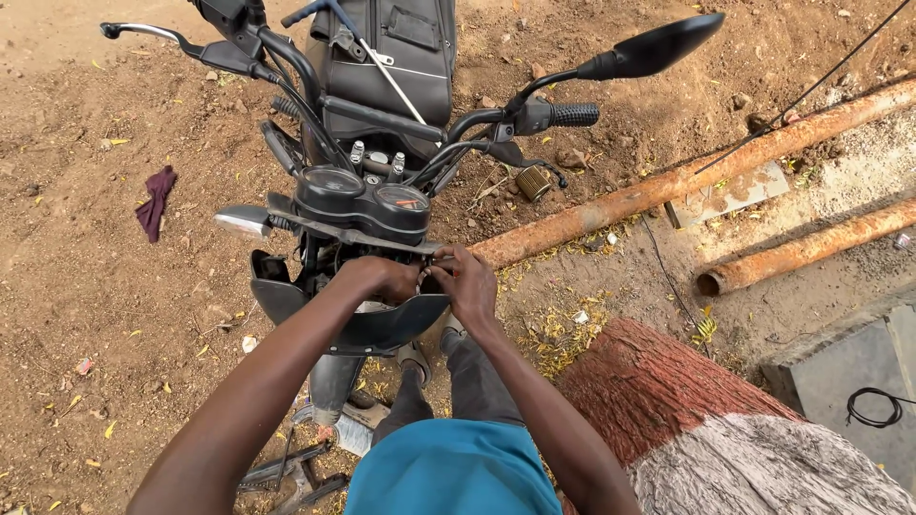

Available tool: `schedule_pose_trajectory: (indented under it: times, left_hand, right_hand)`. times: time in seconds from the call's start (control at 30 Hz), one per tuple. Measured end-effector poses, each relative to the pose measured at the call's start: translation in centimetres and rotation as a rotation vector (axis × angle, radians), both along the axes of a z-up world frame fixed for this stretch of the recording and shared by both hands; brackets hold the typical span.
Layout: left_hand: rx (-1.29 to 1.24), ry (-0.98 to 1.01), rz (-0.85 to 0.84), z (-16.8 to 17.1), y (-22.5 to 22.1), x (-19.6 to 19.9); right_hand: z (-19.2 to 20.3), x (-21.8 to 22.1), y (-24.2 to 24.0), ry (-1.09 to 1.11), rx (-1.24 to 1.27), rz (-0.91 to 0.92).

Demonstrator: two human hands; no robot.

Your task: The recorder is repairing a motorcycle, specifically working on the front headlight and indicators area using various tools.

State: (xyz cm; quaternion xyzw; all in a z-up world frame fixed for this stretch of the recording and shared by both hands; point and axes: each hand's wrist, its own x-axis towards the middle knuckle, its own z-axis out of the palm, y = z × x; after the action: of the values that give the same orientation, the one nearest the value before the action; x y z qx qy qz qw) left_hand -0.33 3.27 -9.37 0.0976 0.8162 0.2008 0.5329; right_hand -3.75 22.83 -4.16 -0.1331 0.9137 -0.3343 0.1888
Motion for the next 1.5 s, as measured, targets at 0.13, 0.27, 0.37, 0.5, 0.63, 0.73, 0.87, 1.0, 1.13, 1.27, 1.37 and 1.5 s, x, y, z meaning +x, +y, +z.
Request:
schedule_pose_trajectory:
  times: [0.13,0.27,0.37,0.5,0.63,0.73,0.87,1.0,1.13,1.27,1.37,1.5]
  left_hand:
    - [-0.003,-0.013,0.007,0.2,-0.3,0.1]
    - [-0.002,-0.021,0.005,-0.2,-0.8,0.1]
    - [-0.007,-0.02,0.01,-3.5,-4.8,1.5]
    - [-0.011,-0.026,0.017,-3.9,-4.5,1.7]
    - [-0.006,-0.036,0.028,-0.5,-1.7,-0.2]
    - [-0.008,-0.053,0.037,2.6,-0.2,-0.9]
    - [-0.005,-0.066,0.045,3.6,0.7,-1.8]
    - [-0.002,-0.089,0.052,3.9,1.3,-1.5]
    - [-0.005,-0.094,0.053,4.5,1.4,-1.8]
    - [-0.013,-0.104,0.063,4.9,0.8,-1.9]
    - [-0.012,-0.121,0.07,4.7,0.7,-2.1]
    - [0.158,0.06,0.095,-3.1,-0.1,-0.8]
  right_hand:
    - [-0.1,0.1,-0.1,-0.01,-0.036,-0.061]
    - [-2.6,0.6,0.4,-0.157,-0.145,-0.102]
    - [-6.4,0.7,0.6,0.009,-0.104,0.115]
    - [0.4,-0.2,-0.9,-0.278,0.003,0.031]
    - [2.3,-1.7,-1.7,-0.254,0.357,0.274]
    - [-3.1,-2.8,-1.7,-0.282,0.461,0.377]
    - [-5.9,-3.7,-2.5,-0.329,0.586,0.505]
    - [-6.5,-4.3,-3.2,-0.361,0.672,0.59]
    - [-10.0,-5.6,-1.7,-0.418,0.483,0.688]
    - [-5.9,-6.2,-1.1,-0.464,0.35,0.722]
    - [-1.7,-4.4,-0.1,-0.438,0.141,0.559]
    - [-1.6,-2.3,0.8,-0.272,0.09,0.46]
